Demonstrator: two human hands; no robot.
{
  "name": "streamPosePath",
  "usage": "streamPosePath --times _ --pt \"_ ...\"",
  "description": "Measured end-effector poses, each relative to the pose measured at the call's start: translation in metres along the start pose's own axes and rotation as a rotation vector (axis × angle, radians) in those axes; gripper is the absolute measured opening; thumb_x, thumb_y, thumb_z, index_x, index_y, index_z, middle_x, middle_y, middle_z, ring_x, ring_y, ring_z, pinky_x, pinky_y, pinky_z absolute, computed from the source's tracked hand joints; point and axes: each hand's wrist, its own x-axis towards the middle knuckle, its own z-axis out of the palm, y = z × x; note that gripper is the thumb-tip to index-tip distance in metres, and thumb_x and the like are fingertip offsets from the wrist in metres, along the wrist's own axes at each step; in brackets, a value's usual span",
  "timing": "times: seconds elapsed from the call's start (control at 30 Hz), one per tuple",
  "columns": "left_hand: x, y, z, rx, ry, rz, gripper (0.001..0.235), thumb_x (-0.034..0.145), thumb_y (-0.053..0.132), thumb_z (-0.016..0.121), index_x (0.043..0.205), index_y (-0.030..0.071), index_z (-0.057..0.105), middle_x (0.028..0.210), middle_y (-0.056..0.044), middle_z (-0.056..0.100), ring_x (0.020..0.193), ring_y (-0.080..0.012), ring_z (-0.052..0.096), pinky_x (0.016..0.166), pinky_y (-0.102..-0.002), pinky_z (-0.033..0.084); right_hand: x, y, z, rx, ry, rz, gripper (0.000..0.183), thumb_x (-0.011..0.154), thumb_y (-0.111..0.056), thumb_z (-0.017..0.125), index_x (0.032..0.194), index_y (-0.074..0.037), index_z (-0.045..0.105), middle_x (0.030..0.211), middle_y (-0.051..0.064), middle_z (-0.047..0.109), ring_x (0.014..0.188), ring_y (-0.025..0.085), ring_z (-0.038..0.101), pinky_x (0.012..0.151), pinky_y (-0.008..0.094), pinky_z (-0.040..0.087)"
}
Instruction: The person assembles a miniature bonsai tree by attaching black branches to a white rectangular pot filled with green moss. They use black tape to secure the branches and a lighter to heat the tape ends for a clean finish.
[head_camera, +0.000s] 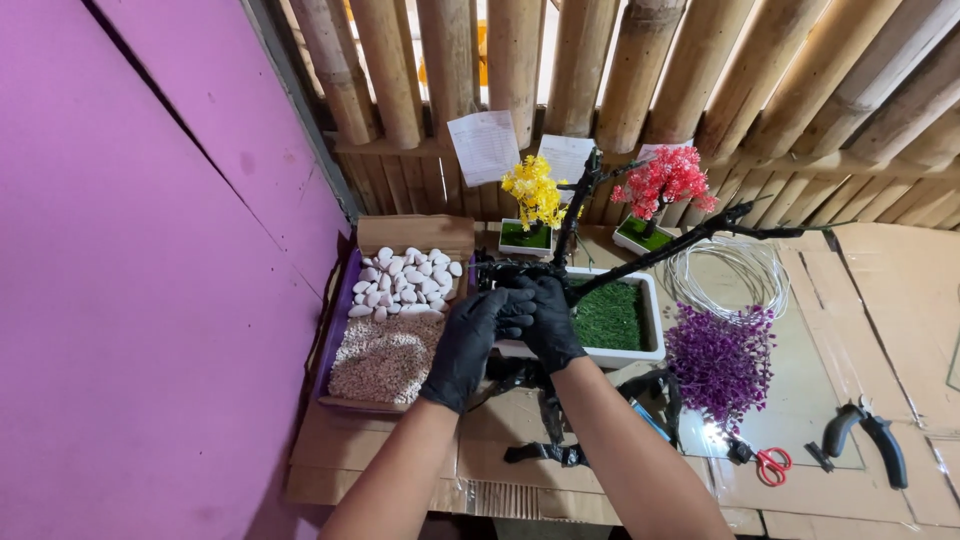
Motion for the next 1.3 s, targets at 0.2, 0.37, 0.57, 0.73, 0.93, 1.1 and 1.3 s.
streamPosePath --times 0.2,0.37,0.57,0.73,0.93,1.1,1.3 --pt "0.028 0.014 0.015 0.084 0.096 -0.185 0.045 0.085 0.041 0.082 0.12 0.014 0.074 0.105 -0.014 0.076 0.1 -0.0273 0.073 0.088 -0.037 0.057 -0.021 -0.018 0.011 -1.022 -0.196 -0.497 0.014 0.089 0.001 0.066 0.091 0.012 0.073 0.082 0.027 0.071 0.085 0.044 0.07 0.063 0.032 0.06" --pt "0.047 0.016 0.004 0.017 -0.037 -0.159 0.041 0.085 0.031 0.083 0.116 0.005 0.074 0.103 -0.02 0.075 0.094 -0.0322 0.074 0.084 -0.043 0.06 0.06 0.056 -0.087 -1.296 -0.193 -0.561 0.022 0.098 -0.015 0.055 0.103 0.001 0.07 0.093 0.018 0.069 0.091 0.032 0.065 0.08 0.031 0.052" --pt "0.063 0.038 -0.011 -0.03 -0.16 -0.137 0.036 0.082 0.022 0.086 0.101 -0.006 0.075 0.093 -0.026 0.075 0.08 -0.0357 0.077 0.073 -0.05 0.065 0.11 0.094 -0.112 0.255 -0.488 -0.05 0.038 0.108 -0.044 0.044 0.116 -0.008 0.057 0.111 0.012 0.061 0.113 0.032 0.056 0.11 0.039 0.038" --pt "0.084 0.033 -0.016 0.137 -0.165 -0.15 0.031 0.081 0.027 0.088 0.093 0.0 0.078 0.087 -0.021 0.077 0.077 -0.0326 0.078 0.073 -0.05 0.066 0.044 0.035 -0.03 0.479 -0.501 0.008 0.046 0.107 -0.053 0.035 0.102 -0.01 0.049 0.095 -0.005 0.048 0.099 0.024 0.056 0.106 0.04 0.042" --pt "0.078 0.046 -0.016 0.151 -0.226 -0.079 0.029 0.083 0.025 0.086 0.099 0.003 0.077 0.086 -0.02 0.077 0.077 -0.0318 0.079 0.073 -0.045 0.066 -0.039 -0.026 0.084 -0.234 0.091 -0.371 0.007 0.098 -0.006 0.065 0.102 -0.003 0.061 0.085 0.006 0.067 0.08 0.013 0.057 0.082 0.026 0.045" --pt "0.104 0.049 -0.026 0.251 -0.314 0.083 0.029 0.082 0.018 0.088 0.099 -0.003 0.076 0.095 -0.019 0.076 0.089 -0.0298 0.075 0.075 -0.037 0.063 -0.08 -0.027 0.074 -0.463 0.108 -0.268 0.028 0.086 -0.014 0.082 0.11 -0.003 0.074 0.1 0.012 0.077 0.091 0.019 0.069 0.087 0.038 0.055" --pt "0.099 0.077 -0.016 0.485 -0.392 0.126 0.011 0.084 0.013 0.082 0.089 0.004 0.08 0.083 -0.013 0.078 0.073 -0.0189 0.077 0.068 -0.025 0.062 -0.15 -0.07 0.093 -0.432 0.124 -0.21 0.037 0.089 -0.002 0.071 0.126 -0.002 0.071 0.105 0.012 0.074 0.1 0.018 0.067 0.096 0.037 0.055"
